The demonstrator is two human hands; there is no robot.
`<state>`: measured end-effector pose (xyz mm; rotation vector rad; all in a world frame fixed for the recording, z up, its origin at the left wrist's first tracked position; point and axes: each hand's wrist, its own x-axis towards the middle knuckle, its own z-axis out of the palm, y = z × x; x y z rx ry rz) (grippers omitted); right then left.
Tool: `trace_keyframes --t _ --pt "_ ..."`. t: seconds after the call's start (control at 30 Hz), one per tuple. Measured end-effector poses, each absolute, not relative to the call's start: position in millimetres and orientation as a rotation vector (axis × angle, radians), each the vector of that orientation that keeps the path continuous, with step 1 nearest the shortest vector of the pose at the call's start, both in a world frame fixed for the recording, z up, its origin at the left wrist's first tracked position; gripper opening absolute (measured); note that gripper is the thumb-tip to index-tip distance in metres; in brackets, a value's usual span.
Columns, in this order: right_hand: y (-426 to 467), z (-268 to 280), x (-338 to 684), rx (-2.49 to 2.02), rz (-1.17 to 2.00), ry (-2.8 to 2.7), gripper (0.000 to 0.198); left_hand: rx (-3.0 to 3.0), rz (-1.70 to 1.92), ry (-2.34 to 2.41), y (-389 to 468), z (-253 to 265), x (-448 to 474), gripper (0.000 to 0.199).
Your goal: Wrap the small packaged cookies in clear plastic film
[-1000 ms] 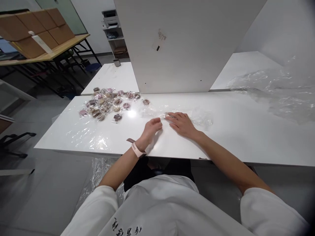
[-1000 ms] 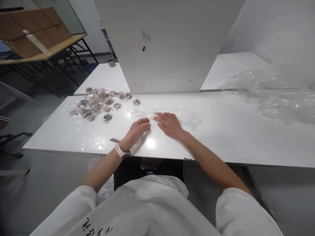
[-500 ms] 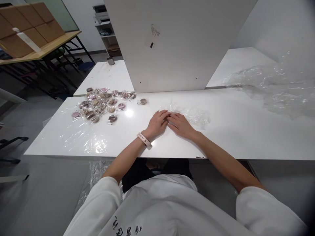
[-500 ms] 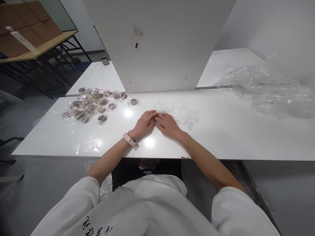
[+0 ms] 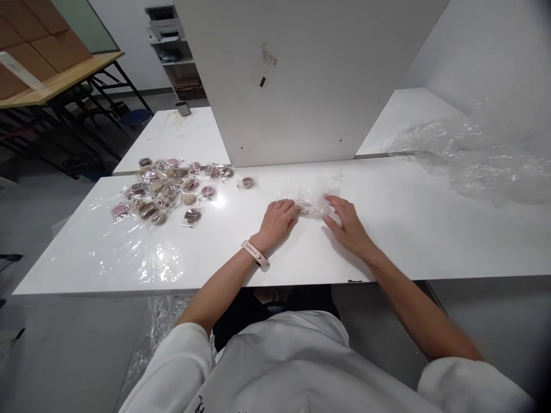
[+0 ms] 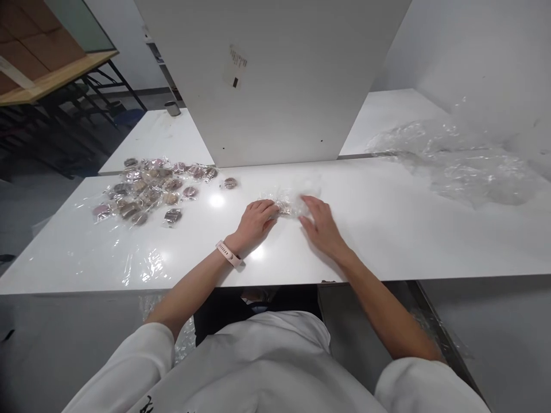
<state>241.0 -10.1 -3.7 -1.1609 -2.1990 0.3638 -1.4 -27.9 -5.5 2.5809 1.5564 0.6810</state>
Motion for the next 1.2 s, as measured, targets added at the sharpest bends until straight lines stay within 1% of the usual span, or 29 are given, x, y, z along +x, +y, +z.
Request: trace_keyframes --t 0.1,0.23,0.27,0.37,0.47,0.53,0.63,0.73,0.77,0.8,0.87,0.93,0.97,1.1,1.13,1.2 --pt "4.8 1.9 208.3 -0.886 0.464 -2.361 0.047 2.564 0.670 1.560 -27.7 -9.5 -2.6 0.024" --pt "19.3 -8.9 198.1 -0.815 0.516 -2.508 0.052 2.501 0.782 1.494 -28.0 -12.5 -4.8 0.025" --pt "23.1 -12.8 199.5 -0.831 0.525 -2.503 0.050 2.477 0.843 1.477 -27.9 -12.7 -5.6 0.027" --pt "32.2 -20.4 201.6 -0.840 0.579 -2.428 0.037 2.419 0.995 1.462 -27.2 -13.2 -8.3 0.041" --pt "33.0 -18.7 198.4 -0.821 0.615 -2.347 0.032 2.417 1.003 1.446 -25.9 -13.9 -10.2 0.046" --pt "28.9 -12.8 197.1 -0.842 0.643 -2.313 0.031 2.391 0.961 1.452 -25.1 -13.3 -10.6 0.042" --pt "21.9 -0.3 199.8 -0.954 0.771 -2.238 0.030 2.297 0.850 1.521 -22.4 -7.3 -10.1 0.030" --pt "23.5 11.1 203.2 -1.109 0.961 -2.140 0.034 2.114 0.748 1.588 -12.9 5.0 -9.0 0.023" --pt "26.7 13.6 203.3 -1.162 0.966 -2.125 0.035 2.027 0.727 1.591 -7.6 9.4 -8.4 0.022" --pt "30.9 15.1 202.8 -1.213 0.905 -2.124 0.036 1.941 0.710 1.596 -1.4 13.5 -7.7 0.021" --pt "40.7 15.0 200.4 -1.265 0.641 -2.158 0.036 1.820 0.689 1.631 12.3 19.1 -5.6 0.022" --pt "49.1 10.5 197.9 -1.193 0.420 -2.243 0.037 1.789 0.690 1.720 24.3 20.7 -3.3 0.024" --pt "51.8 7.0 197.1 -1.121 0.394 -2.309 0.040 1.788 0.698 1.767 28.5 20.0 -2.2 0.025" --pt "48.7 -9.6 199.1 -0.890 0.536 -2.518 0.060 1.762 0.813 1.837 29.4 10.8 -1.9 0.035" --pt "45.2 -13.3 201.2 -0.880 0.537 -2.519 0.061 1.742 0.861 1.820 26.4 7.9 -3.0 0.036" --pt "37.8 -19.5 208.2 -0.890 0.503 -2.478 0.054 1.682 0.956 1.754 19.3 2.7 -6.6 0.037"
